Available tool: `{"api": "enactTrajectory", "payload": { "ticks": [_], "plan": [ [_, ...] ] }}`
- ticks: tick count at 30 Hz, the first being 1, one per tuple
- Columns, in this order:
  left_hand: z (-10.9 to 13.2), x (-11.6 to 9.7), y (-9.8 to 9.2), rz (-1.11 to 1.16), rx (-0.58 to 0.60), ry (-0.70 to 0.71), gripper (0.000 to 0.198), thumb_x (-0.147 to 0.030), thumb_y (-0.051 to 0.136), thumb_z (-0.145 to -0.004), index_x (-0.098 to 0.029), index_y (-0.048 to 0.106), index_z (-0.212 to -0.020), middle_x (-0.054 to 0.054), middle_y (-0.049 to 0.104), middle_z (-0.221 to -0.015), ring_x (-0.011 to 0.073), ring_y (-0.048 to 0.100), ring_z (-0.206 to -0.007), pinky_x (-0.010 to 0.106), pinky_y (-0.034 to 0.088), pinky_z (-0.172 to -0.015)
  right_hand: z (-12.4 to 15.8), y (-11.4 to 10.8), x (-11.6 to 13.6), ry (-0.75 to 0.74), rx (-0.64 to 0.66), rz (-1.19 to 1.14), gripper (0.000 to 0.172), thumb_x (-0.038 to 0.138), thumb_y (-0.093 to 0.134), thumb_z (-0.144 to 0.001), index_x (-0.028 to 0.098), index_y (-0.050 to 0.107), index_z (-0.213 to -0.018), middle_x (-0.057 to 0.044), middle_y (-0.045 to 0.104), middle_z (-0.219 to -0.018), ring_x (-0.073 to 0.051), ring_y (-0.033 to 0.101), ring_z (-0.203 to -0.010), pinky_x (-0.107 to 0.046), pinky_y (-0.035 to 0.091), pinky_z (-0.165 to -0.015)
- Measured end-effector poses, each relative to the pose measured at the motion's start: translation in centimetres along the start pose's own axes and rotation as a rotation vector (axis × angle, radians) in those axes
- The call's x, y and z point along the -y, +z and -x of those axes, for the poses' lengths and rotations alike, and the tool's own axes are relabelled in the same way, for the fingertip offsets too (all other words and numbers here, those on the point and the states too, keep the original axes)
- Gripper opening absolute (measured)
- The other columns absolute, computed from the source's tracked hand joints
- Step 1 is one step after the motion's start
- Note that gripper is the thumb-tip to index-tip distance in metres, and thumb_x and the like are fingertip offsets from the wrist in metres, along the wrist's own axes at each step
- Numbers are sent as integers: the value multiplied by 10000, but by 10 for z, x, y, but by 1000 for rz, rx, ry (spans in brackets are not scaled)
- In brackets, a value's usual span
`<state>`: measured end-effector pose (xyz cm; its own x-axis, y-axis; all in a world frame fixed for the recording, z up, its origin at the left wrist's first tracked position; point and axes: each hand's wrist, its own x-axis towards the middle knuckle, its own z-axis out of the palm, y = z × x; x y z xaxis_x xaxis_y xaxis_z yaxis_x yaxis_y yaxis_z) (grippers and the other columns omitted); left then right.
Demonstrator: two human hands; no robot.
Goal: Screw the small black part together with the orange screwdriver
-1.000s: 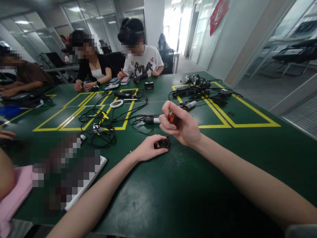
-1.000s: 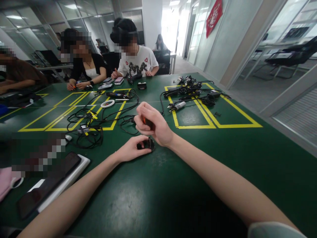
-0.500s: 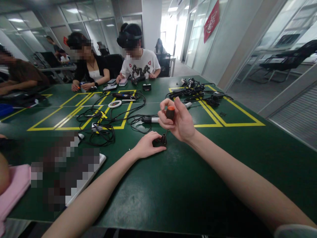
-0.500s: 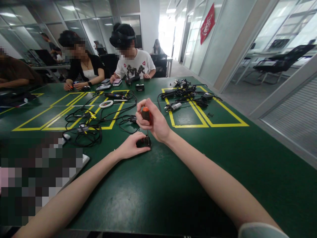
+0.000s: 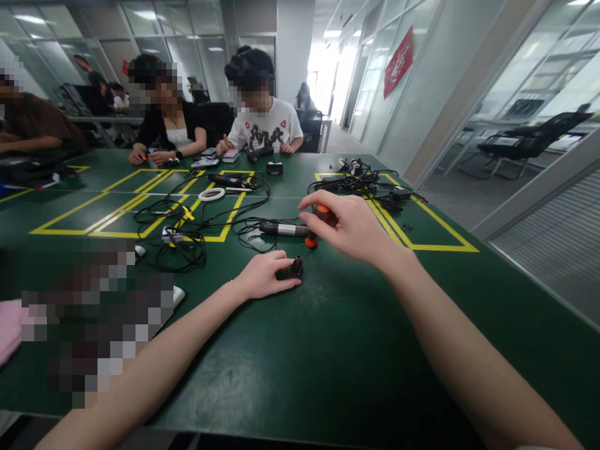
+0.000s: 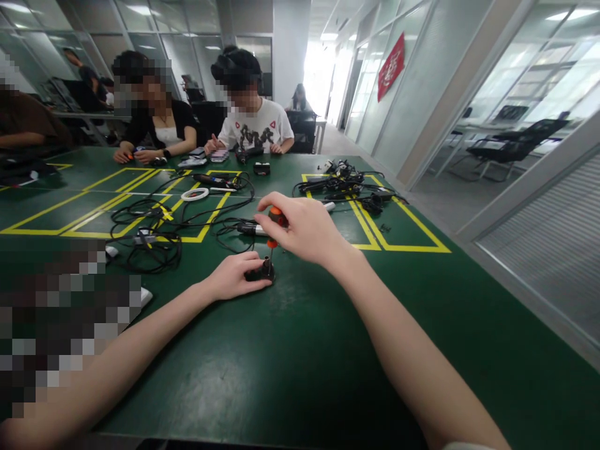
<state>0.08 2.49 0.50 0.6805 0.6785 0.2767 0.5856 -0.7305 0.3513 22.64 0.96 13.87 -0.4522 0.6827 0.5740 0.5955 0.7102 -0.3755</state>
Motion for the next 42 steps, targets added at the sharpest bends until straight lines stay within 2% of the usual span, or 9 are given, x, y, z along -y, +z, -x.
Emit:
{"api": "enactTrajectory", "payload": {
  "ticks": [3, 7, 11, 16, 19, 23, 30, 35, 42],
  "plan": [
    [1, 2, 0, 15, 2, 18, 336, -537, 672, -1017, -209, 735, -981, 15, 625, -891, 175, 619, -781, 270, 420, -679, 1, -11, 8, -20, 76, 27, 226, 340, 550, -948, 187, 620, -1099, -9, 642, -801, -169, 560, -683, -291, 367, -682],
    [1, 4, 0, 18, 14, 28, 378, -572, 658, -1024, -206, 723, -953, 8, 599, -850, 172, 598, -757, 268, 395, -665, 1, -12, 20, -48, 148, 147, 72, 255, 482, -908, 218, 536, -876, -36, 645, -797, -172, 517, -677, -298, 337, -681],
    [2, 4, 0, 20, 15, 31, 399, -588, 648, -1034, -206, 717, -943, 4, 587, -834, 169, 581, -742, 267, 395, -667, -1, -12, 26, 62, 182, 380, 324, 468, 473, -1045, 220, 602, -880, -40, 632, -710, -200, 516, -648, -318, 225, -637],
    [3, 5, 3, 40, 36, 59, 421, -610, 624, -1048, -205, 727, -998, 29, 652, -901, 192, 640, -818, 272, 446, -709, 2, -17, 29, 20, 238, 227, 187, 276, 534, -922, 189, 625, -1060, -31, 679, -799, -177, 547, -665, -285, 308, -675],
    [3, 5, 4, 27, 39, 72, 427, -615, 610, -1056, -207, 731, -1035, 49, 691, -970, 211, 670, -887, 283, 477, -758, 3, -18, 35, 14, 257, 240, 127, 314, 565, -903, 202, 601, -952, -39, 679, -809, -184, 554, -692, -294, 298, -681],
    [4, 4, 4, -3, 38, 73, 435, -613, 600, -1063, -200, 732, -1030, 37, 663, -904, 204, 651, -831, 283, 463, -728, 1, -16, 39, 104, 269, 390, 341, 492, 506, -1045, 221, 608, -865, -42, 636, -699, -204, 529, -648, -323, 201, -645],
    [5, 3, 3, 10, 53, 67, 419, -601, 601, -1068, -208, 734, -1121, 66, 711, -1030, 227, 684, -930, 291, 488, -783, 1, -15, 39, 30, 219, 280, 56, 249, 582, -895, 202, 586, -925, -45, 691, -823, -178, 539, -695, -288, 294, -678],
    [4, 2, 3, 8, 46, 59, 419, -605, 593, -1070, -210, 731, -1103, 30, 647, -884, 202, 647, -819, 279, 467, -725, 1, -15, 40, 138, 258, 413, 320, 477, 509, -1055, 212, 595, -898, -47, 658, -723, -200, 528, -651, -316, 218, -635],
    [4, 2, 3, -5, 75, 58, 405, -586, 598, -1071, -205, 730, -1110, 62, 700, -993, 228, 686, -917, 293, 500, -790, 4, -21, 40, 20, 263, 286, 57, 241, 615, -891, 200, 593, -925, -46, 709, -861, -182, 572, -727, -293, 299, -679]
  ]
}}
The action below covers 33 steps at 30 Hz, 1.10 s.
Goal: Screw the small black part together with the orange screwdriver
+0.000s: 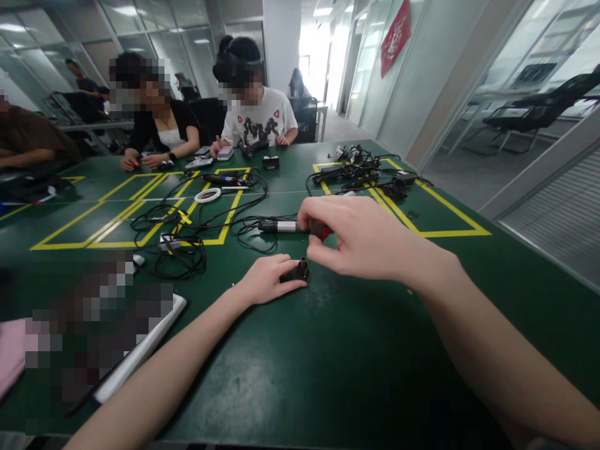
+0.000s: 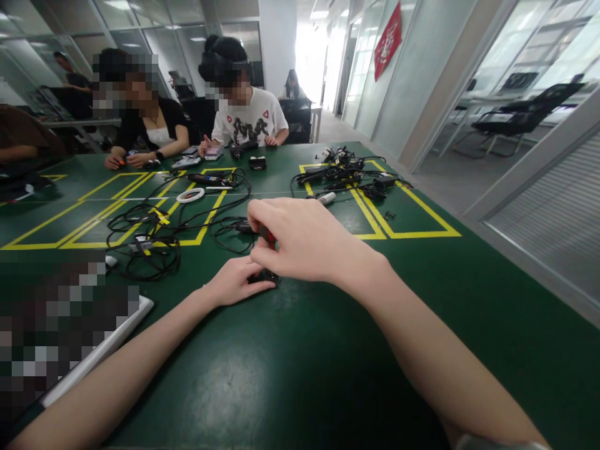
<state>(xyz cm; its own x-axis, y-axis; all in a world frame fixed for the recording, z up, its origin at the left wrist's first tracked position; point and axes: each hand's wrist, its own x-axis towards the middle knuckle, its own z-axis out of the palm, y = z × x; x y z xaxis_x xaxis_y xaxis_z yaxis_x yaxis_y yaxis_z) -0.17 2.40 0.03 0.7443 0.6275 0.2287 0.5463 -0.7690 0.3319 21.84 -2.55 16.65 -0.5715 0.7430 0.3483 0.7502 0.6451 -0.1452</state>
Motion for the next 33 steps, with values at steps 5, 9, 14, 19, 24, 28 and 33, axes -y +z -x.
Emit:
{"api": "enactTrajectory", "payload": {
  "ticks": [5, 9, 14, 19, 24, 28, 33],
  "plan": [
    [0, -1, -2, 11, 1, -14, 388, -579, 618, -1060, -209, 731, -1084, 32, 651, -900, 203, 650, -828, 280, 484, -742, -1, -1, 0, 121, 13, 132, 337, 472, 525, -1044, 212, 600, -843, -38, 612, -677, -194, 510, -637, -329, 197, -627],
    [-1, -2, -3, 19, 4, -25, 379, -575, 631, -1053, -209, 728, -1068, 44, 671, -939, 210, 661, -857, 280, 487, -752, 0, 0, -1, 23, -23, 4, 117, 238, 553, -897, 200, 615, -990, -35, 676, -814, -178, 553, -697, -293, 281, -655],
    [-1, -3, -3, 18, 2, -31, 373, -577, 633, -1047, -216, 723, -1074, 45, 675, -950, 215, 663, -874, 286, 494, -771, 0, 2, 0, 104, -49, 62, 254, 433, 549, -952, 217, 559, -818, -32, 594, -703, -182, 471, -655, -317, 225, -640],
    [-2, -5, -2, -4, -4, -17, 350, -539, 619, -1057, -205, 700, -989, 19, 609, -840, 191, 614, -774, 277, 458, -710, -1, 3, -2, 73, -35, -16, 158, 356, 514, -961, 216, 556, -900, -14, 584, -724, -163, 471, -631, -309, 258, -651],
    [-2, -6, -3, 0, -8, -9, 292, -479, 619, -1058, -203, 689, -994, 17, 600, -830, 191, 597, -753, 283, 446, -702, -1, 5, -1, 91, -67, 27, 142, 357, 551, -922, 216, 552, -912, -39, 628, -777, -189, 517, -693, -308, 270, -665],
    [-2, -6, -3, -21, 0, -15, 300, -489, 620, -1057, -201, 696, -1015, 11, 588, -815, 186, 589, -733, 281, 442, -698, -3, 7, -3, 167, -59, 88, 292, 479, 523, -1012, 220, 578, -888, -32, 589, -708, -190, 488, -656, -313, 228, -647],
    [-3, -6, -3, -46, -4, -6, 300, -486, 625, -1056, -196, 694, -1026, 13, 611, -829, 185, 610, -744, 280, 446, -688, -4, 10, -5, 49, -95, -33, 145, 264, 555, -884, 197, 604, -1002, -33, 667, -809, -175, 537, -681, -288, 310, -673]
  ]
}}
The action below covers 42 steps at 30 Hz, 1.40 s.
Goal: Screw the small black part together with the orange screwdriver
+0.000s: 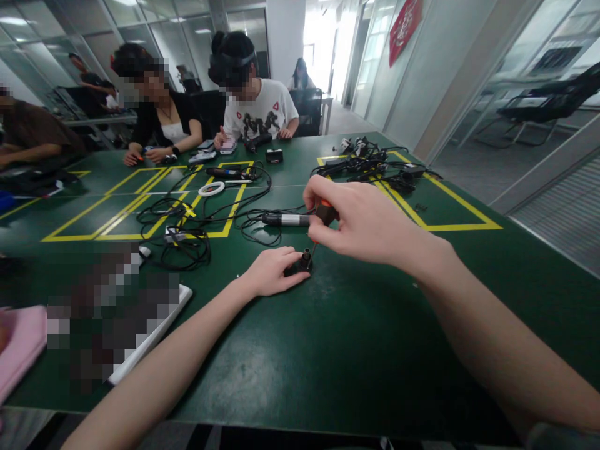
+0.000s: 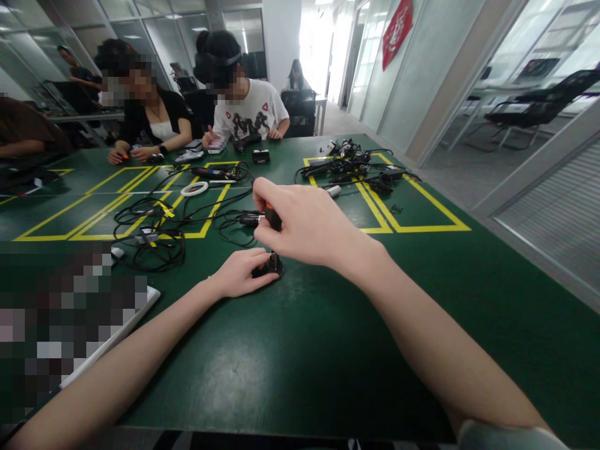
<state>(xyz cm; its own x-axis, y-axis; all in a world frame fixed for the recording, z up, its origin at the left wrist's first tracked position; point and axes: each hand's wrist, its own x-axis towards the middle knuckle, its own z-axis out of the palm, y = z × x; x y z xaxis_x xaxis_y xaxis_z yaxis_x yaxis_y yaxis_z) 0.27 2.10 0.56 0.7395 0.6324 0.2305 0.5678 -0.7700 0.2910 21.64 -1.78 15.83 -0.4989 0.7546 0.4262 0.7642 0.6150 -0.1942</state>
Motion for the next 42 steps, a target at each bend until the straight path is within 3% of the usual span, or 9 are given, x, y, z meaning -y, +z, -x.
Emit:
{"api": "enactTrajectory", "payload": {
  "ticks": [6, 12, 17, 24, 29, 34, 36, 40, 42],
  "plan": [
    [2, 1, 2, -14, -14, 10, 295, -485, 613, -1069, -199, 682, -1040, 35, 668, -903, 200, 659, -804, 293, 479, -714, -1, 2, 8, 106, 37, 148, 311, 464, 501, -1029, 202, 651, -956, -45, 679, -732, -209, 577, -671, -311, 254, -649],
    [2, 1, 3, -3, -9, 22, 308, -492, 607, -1075, -192, 674, -1048, 66, 716, -1020, 225, 702, -912, 305, 511, -779, 1, 6, 4, -19, -28, 64, 209, 277, 561, -875, 176, 650, -1035, -41, 690, -800, -175, 545, -656, -286, 297, -656],
    [1, 0, 3, -24, -16, 15, 327, -511, 608, -1073, -195, 677, -1030, 44, 685, -927, 207, 675, -841, 293, 491, -745, -1, 7, 3, 74, -22, 114, 342, 493, 491, -1010, 203, 627, -887, -40, 670, -706, -197, 561, -638, -299, 261, -628],
    [1, -1, 3, -21, -19, 24, 328, -512, 602, -1075, -197, 680, -1026, 32, 660, -888, 196, 647, -800, 287, 476, -723, -2, 6, 1, 13, -43, 37, 183, 287, 512, -880, 183, 630, -974, -34, 651, -742, -169, 535, -633, -281, 303, -646],
    [1, 0, 4, -22, -19, 16, 322, -512, 616, -1067, -198, 690, -1054, 30, 655, -880, 197, 646, -792, 290, 472, -715, -1, 4, 5, 126, -9, 112, 375, 509, 438, -1011, 218, 601, -840, -29, 583, -661, -188, 512, -628, -308, 235, -625],
    [2, 0, 3, -17, -23, 11, 312, -502, 640, -1055, -195, 692, -1046, 32, 655, -890, 198, 648, -800, 287, 463, -711, -1, 3, 6, 91, -12, 32, 190, 338, 467, -905, 209, 592, -969, -13, 577, -714, -164, 482, -631, -299, 262, -639],
    [2, 0, 3, -19, -25, 11, 306, -493, 649, -1051, -192, 691, -1021, 28, 645, -874, 196, 640, -791, 287, 454, -706, -2, 2, 6, 100, -27, 10, 153, 343, 481, -870, 215, 562, -894, -9, 551, -705, -158, 452, -631, -303, 259, -639],
    [1, -1, 2, -22, -15, 8, 311, -496, 635, -1057, -198, 684, -980, 20, 631, -850, 186, 623, -769, 283, 445, -695, -3, 1, 8, 196, -18, 10, 439, 541, 398, -985, 226, 433, -682, -4, 440, -592, -158, 371, -594, -332, 210, -628],
    [1, -1, 2, -22, -13, 7, 320, -503, 625, -1060, -200, 680, -970, 18, 629, -848, 183, 621, -767, 280, 448, -695, -3, 2, 7, 205, -23, -17, 399, 533, 424, -988, 230, 468, -733, -2, 477, -607, -162, 410, -601, -324, 227, -629]
  ]
}}
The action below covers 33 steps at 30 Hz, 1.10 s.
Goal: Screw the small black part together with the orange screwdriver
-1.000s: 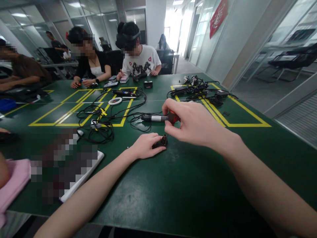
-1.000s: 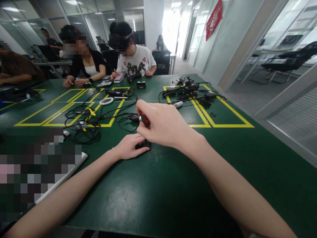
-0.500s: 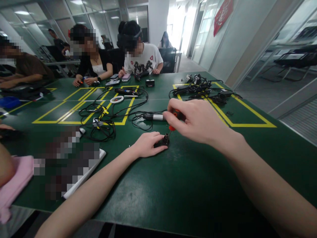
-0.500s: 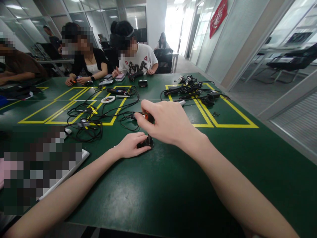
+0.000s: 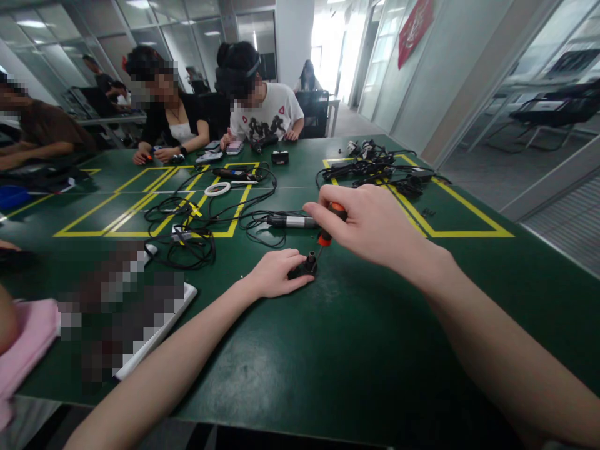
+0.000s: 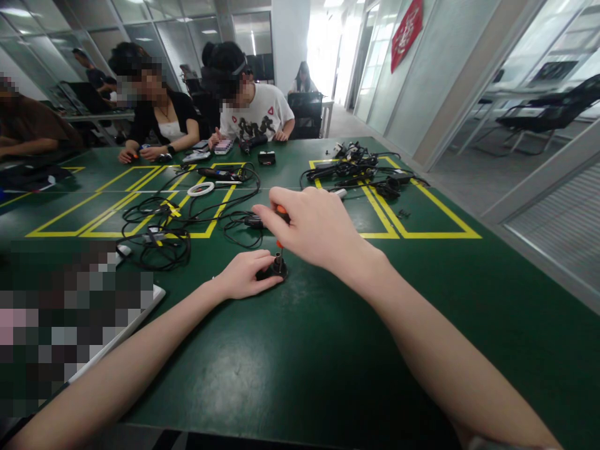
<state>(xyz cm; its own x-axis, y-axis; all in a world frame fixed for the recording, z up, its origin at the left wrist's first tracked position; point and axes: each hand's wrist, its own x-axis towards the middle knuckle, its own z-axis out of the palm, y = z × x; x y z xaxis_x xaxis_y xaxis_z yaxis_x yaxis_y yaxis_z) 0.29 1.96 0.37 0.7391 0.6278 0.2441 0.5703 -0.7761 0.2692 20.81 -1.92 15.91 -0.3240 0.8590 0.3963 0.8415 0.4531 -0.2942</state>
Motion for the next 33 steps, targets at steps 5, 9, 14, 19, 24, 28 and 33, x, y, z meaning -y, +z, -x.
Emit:
{"api": "enactTrajectory", "payload": {
  "ticks": [5, 9, 14, 19, 24, 28, 33],
  "plan": [
    [0, 0, 0, -2, -8, -4, 334, -514, 615, -1061, -200, 678, -966, 22, 627, -852, 187, 622, -772, 286, 455, -699, 1, 3, -3, -24, -79, -29, 156, 312, 530, -864, 219, 584, -978, -16, 619, -746, -175, 480, -629, -313, 263, -636],
    [0, 0, 0, -6, -4, 1, 327, -508, 622, -1056, -200, 678, -963, 21, 626, -847, 190, 624, -769, 288, 448, -692, 0, 2, -2, 23, -50, 26, 190, 353, 524, -937, 226, 569, -804, -22, 612, -680, -188, 518, -636, -315, 267, -633],
    [0, 0, 0, -10, -1, 6, 323, -499, 632, -1053, -194, 676, -956, 26, 636, -852, 193, 628, -770, 292, 443, -687, 0, 2, -2, -5, -36, 80, 285, 421, 541, -1006, 221, 607, -815, -18, 611, -651, -185, 517, -613, -312, 246, -626],
    [0, 0, 0, -8, 3, -4, 332, -514, 627, -1054, -198, 678, -965, 28, 646, -869, 190, 635, -782, 287, 454, -700, 2, 4, -1, -101, -47, 33, 136, 291, 551, -899, 203, 631, -965, -43, 674, -803, -180, 514, -663, -299, 297, -646],
    [0, 0, 0, -1, -2, 7, 324, -503, 624, -1058, -194, 683, -981, 23, 631, -854, 183, 623, -771, 281, 446, -697, 1, 4, -1, 36, -52, 116, 362, 498, 514, -1018, 221, 587, -797, -21, 590, -638, -191, 504, -618, -317, 229, -619],
    [0, 0, 0, -10, -1, 9, 349, -517, 606, -1064, -197, 682, -947, 21, 619, -843, 183, 617, -769, 283, 437, -684, 0, 5, -3, -11, -68, 12, 113, 298, 557, -930, 210, 629, -929, -18, 664, -722, -172, 513, -617, -298, 272, -617],
    [0, 0, 0, -4, -1, 12, 365, -520, 593, -1068, -196, 682, -926, 19, 603, -829, 180, 603, -745, 293, 432, -676, 1, 5, 0, -5, -63, 50, 203, 380, 546, -964, 223, 599, -847, -19, 623, -672, -189, 532, -633, -302, 250, -619]
  ]
}}
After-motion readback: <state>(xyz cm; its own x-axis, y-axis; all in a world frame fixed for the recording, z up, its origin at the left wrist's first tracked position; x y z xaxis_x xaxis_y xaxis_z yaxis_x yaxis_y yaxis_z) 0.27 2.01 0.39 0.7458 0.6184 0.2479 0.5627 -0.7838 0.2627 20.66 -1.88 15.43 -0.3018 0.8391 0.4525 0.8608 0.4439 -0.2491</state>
